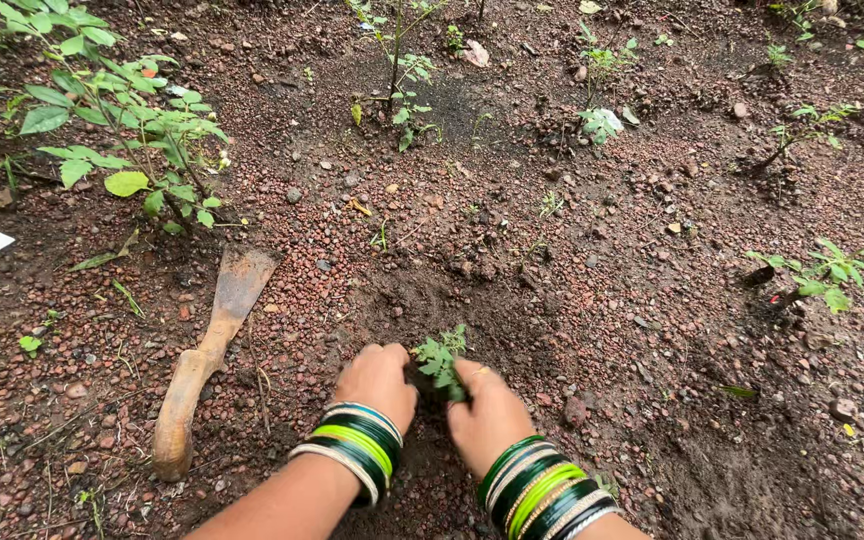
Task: The person plants a seedling in the soil by digging a small hole, placing the plant, and pressing the soil down around the roots.
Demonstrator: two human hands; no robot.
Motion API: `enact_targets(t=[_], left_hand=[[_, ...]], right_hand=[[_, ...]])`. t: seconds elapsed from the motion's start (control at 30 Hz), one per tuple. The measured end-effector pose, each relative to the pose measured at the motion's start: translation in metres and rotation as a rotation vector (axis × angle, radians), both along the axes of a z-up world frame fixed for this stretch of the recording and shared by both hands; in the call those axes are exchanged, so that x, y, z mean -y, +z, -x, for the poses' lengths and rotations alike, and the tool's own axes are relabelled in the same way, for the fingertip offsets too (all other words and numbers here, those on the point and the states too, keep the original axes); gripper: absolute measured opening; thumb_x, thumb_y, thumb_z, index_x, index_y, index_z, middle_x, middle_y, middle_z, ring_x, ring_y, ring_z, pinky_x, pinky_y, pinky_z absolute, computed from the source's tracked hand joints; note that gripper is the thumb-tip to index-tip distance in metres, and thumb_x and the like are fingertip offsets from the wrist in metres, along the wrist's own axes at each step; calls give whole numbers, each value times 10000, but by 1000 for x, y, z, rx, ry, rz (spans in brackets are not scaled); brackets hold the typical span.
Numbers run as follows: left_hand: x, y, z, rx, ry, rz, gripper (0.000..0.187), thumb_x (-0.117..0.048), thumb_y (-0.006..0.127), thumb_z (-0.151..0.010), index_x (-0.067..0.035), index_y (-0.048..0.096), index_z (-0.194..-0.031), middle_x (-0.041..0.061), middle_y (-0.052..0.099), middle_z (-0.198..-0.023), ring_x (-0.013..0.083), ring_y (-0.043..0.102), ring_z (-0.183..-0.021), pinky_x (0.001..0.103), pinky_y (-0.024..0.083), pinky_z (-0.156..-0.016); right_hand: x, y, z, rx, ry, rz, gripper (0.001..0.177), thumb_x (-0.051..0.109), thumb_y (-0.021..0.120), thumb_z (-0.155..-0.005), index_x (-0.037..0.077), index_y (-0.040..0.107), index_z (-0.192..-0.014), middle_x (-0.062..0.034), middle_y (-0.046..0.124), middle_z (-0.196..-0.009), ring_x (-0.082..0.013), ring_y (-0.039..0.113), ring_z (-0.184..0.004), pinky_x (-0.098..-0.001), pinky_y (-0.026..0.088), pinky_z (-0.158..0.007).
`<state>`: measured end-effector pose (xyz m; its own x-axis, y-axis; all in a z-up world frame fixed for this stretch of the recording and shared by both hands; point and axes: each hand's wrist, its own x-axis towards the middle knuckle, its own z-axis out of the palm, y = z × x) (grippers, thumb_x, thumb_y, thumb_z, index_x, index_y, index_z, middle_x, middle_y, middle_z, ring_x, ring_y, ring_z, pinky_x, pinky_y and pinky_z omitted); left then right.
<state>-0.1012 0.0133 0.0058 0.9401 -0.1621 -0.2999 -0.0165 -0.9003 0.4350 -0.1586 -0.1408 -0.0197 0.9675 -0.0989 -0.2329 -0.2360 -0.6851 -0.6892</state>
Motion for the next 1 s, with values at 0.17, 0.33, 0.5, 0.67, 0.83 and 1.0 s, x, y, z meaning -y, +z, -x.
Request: enact_targets(t=[0.17,0.33,0.5,0.67,0.83,1.0], left_hand=[[-7,18,6,-71,-29,-6,365,-146,716,-862,-126,660,-1222,151,585,-1270,372,611,-1168,479,508,-1019],[-4,24,-14,-25,-138,-36,341,-77,551,-926,-201,713,-1199,127,630,-1231,336,618,-1193,485,508,-1036],[-12,9,-57,47,-151,-100,416,-68,566,-880,-175,638,-1275,133,612,-1269,355,579,-1214,504,468,-1047],[8,-39,-35,120,-282,39,521,-5,592,-777,-65,643,-1292,211,605,-1363,408,555,-1282,506,433,-1085],[-9,-23,-29,-73,-229,237,535,14,502,-848,-181,653,-1323,137,670,-1332,333,592,-1296,408,472,-1123],[-19,-3,-14,9,-237,-93,454,40,559,-841,-93,641,-1267,147,605,-1278,315,597,-1209,439,455,-1096]], right_hand=[[5,17,-1,-329,-113,34,654,141,610,-915,131,409,-1537,-140,623,-1424,-252,640,-1295,-319,444,-1152],[11,23,-8,-305,-159,78,453,187,565,-961,220,647,-1406,-87,747,-1292,-256,783,-1051,-340,598,-1001],[27,11,-39,-136,-102,30,549,140,564,-926,171,524,-1472,-114,697,-1335,-245,706,-1179,-348,505,-1077],[29,-27,-52,51,174,76,718,58,650,-818,30,376,-1480,-253,551,-1418,-354,556,-1243,-389,405,-1074],[23,-8,-35,-193,182,-141,673,65,492,-832,143,470,-1500,-172,696,-1360,-263,679,-1267,-309,461,-1128],[31,-20,-25,-22,139,72,661,89,621,-851,54,408,-1476,-207,513,-1492,-306,504,-1382,-342,350,-1164]])
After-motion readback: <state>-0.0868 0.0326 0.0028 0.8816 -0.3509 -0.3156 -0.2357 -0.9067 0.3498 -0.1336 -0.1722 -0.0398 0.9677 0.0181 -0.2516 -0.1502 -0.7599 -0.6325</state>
